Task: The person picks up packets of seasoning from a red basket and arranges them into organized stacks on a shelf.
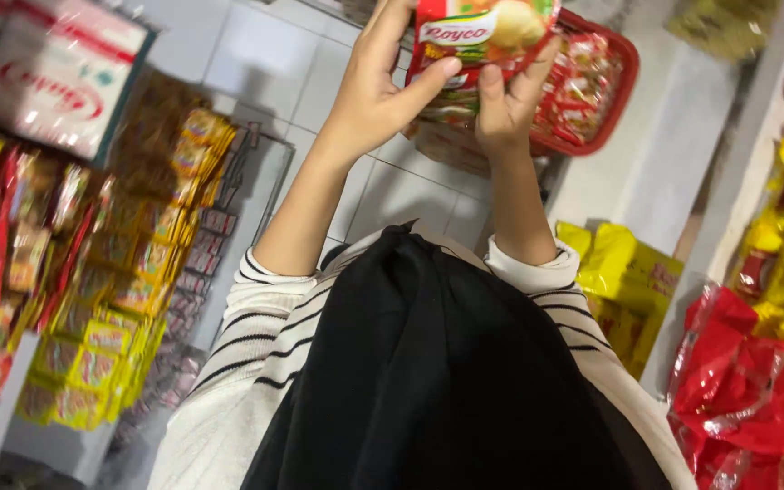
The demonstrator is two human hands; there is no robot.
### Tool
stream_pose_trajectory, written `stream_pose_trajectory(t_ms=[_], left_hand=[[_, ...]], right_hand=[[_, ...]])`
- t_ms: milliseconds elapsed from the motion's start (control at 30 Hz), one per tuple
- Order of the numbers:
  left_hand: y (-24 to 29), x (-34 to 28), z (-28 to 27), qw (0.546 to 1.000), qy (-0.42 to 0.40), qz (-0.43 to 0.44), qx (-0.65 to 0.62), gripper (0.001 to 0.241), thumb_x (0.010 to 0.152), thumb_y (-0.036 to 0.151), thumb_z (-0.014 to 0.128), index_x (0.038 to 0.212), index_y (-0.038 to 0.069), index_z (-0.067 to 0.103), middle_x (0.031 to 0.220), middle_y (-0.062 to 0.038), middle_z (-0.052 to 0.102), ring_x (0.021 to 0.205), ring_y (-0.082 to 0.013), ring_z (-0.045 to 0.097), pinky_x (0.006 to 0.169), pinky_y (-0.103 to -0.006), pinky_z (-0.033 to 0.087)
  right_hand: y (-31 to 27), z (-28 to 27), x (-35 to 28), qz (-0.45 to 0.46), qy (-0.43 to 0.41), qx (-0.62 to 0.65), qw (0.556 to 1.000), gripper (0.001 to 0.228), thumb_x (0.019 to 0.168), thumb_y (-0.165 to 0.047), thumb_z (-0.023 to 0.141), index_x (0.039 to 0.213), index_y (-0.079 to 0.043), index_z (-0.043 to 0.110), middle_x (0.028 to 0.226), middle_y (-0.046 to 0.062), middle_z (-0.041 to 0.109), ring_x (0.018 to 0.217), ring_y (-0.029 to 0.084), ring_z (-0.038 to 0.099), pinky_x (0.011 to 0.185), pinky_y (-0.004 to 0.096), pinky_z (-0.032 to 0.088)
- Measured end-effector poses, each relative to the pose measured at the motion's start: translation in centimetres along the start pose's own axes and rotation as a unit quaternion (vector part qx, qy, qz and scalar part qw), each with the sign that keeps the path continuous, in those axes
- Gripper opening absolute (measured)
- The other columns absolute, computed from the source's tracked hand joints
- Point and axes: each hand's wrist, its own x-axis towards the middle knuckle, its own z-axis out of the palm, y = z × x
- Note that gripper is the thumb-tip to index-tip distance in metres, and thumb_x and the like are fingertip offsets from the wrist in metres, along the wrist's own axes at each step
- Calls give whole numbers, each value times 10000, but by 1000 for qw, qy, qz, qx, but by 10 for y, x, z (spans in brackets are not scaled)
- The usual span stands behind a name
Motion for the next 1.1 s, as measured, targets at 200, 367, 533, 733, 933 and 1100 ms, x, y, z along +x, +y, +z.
stream_pose_trajectory(t_ms=[200, 367, 533, 733, 933, 1100], left_hand=[[39, -70, -55, 915, 190, 58, 351, 510, 948, 234, 888, 1309, 74, 565, 1242, -143, 606, 1161, -306, 617, 1004, -423, 519], [59, -154, -129, 877, 209, 113, 418, 868, 953, 374, 930, 1508, 59, 341, 1498, -185, 458, 1393, -381, 472, 1183, -471, 410], [64, -259, -153, 980, 164, -107, -17, 953, 1068, 423, 712, 1696, 34, 108, 1611, -191, 435, 1469, -319, 451, 1266, -430, 388], [68, -389, -204, 988, 81, 15, -128, 896, 952, 471, 710, 1626, 33, 312, 1605, -149, 447, 1492, -265, 475, 1278, -441, 392], [61, -469, -174, 801, 359, 12, -478, 688, 1101, 477, 434, 1619, 31, 356, 1578, -178, 506, 1395, -276, 540, 1202, -420, 455], [110, -520, -192, 785, 477, 184, -351, 652, 1071, 537, 355, 1530, 77, 407, 1542, -127, 520, 1326, -297, 610, 1088, -465, 541]], right_hand=[[-19, 114, -3, -25, -15, 179, 983, 464, 1151, -110, 609, 1505, -68, 312, 1376, 70, 504, 1277, 156, 497, 1138, 316, 346], [-83, 205, -30, -12, -40, 283, 958, 375, 1149, -78, 615, 1426, -68, 363, 1319, 66, 520, 1204, 150, 510, 1120, 315, 370], [-156, 285, -90, 39, -73, 261, 962, 707, 1120, -37, 687, 1613, -150, 193, 1573, 57, 374, 1415, 130, 436, 1199, 278, 324], [-212, 349, -166, 140, -190, 312, 920, 689, 1138, -3, 683, 1617, -79, 193, 1535, 153, 452, 1330, 193, 485, 1156, 317, 376], [-249, 434, -223, -133, -357, -210, 901, 527, 1072, -330, 778, 1418, -94, 457, 1453, 208, 518, 1391, 379, 457, 1237, 469, 332], [-294, 443, -291, -290, -608, -52, 737, 707, 1033, -350, 694, 1588, -11, 419, 1647, 196, 369, 1557, 369, 273, 1273, 574, 183]])
